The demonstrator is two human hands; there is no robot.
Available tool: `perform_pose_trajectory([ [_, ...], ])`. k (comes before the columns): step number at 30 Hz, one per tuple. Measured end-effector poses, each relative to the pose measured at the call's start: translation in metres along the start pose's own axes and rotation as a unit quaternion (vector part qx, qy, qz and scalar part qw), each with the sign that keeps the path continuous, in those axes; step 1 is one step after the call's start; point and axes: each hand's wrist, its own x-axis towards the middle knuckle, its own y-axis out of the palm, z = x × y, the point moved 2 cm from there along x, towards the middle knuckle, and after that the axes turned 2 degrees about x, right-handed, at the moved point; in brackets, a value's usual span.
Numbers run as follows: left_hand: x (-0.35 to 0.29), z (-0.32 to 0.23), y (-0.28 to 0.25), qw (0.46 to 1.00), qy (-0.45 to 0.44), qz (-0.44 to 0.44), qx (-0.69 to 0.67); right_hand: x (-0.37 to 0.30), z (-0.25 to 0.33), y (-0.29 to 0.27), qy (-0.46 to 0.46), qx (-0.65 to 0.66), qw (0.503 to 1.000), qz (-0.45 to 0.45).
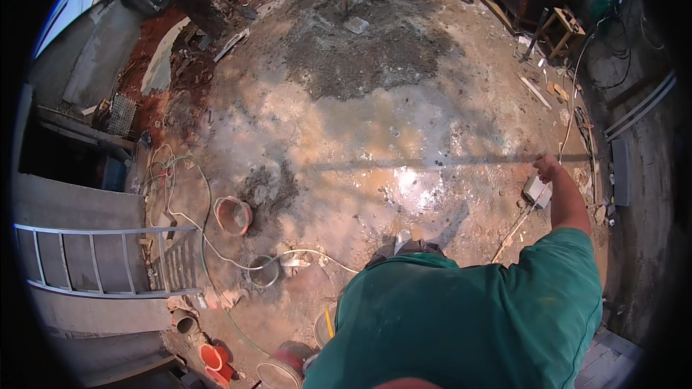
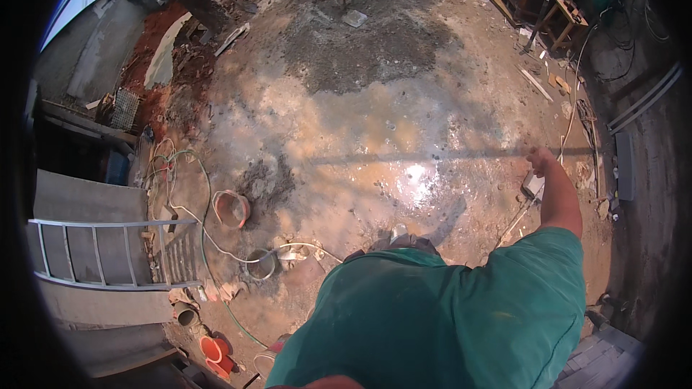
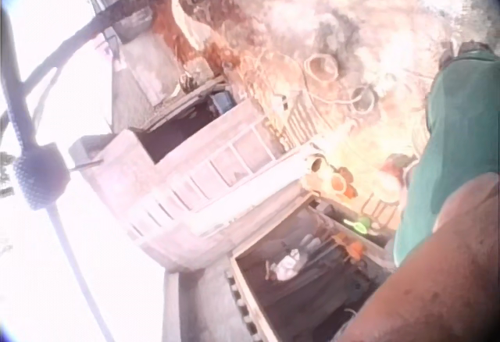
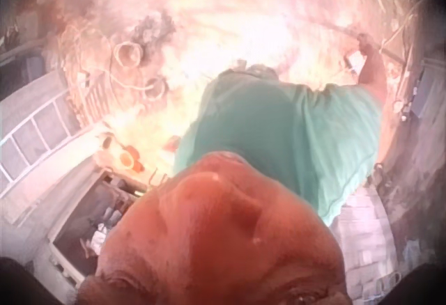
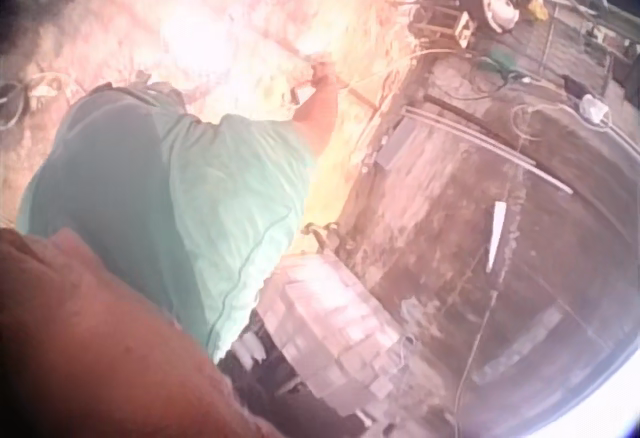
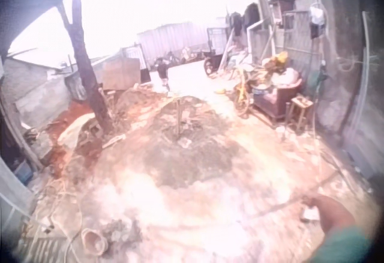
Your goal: The person uses a hoe to mix a pile of sand and cement on the ground. They then pour water from a bucket into the mixture and continue mixing with the hoe to combine the ingredients.
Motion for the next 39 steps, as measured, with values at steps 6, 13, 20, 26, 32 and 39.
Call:
perform_pose_trajectory([
  [6,0.008,-0.032,-0.032,1.000,-0.006,-0.003,0.010,0.041,0.010,-0.051,-0.035,0.084,0.996,-0.016],
  [13,0.067,-0.140,-0.075,0.997,-0.041,-0.010,-0.069,0.054,0.015,-0.061,0.032,0.120,0.992,-0.023],
  [20,0.227,-0.291,-0.076,0.870,0.326,0.037,0.368,0.041,0.006,-0.099,0.071,0.209,0.958,-0.181],
  [26,0.284,-0.425,-0.107,0.981,0.172,0.064,0.059,-0.037,0.033,-0.064,0.216,0.119,0.968,-0.048],
  [32,0.312,-0.580,-0.124,0.594,0.536,-0.032,0.599,-0.051,0.061,-0.077,0.228,0.195,0.947,-0.111],
  [39,0.351,-0.778,-0.131,0.688,0.425,0.045,0.587,0.027,0.031,0.004,0.302,0.278,0.900,-0.148],
])
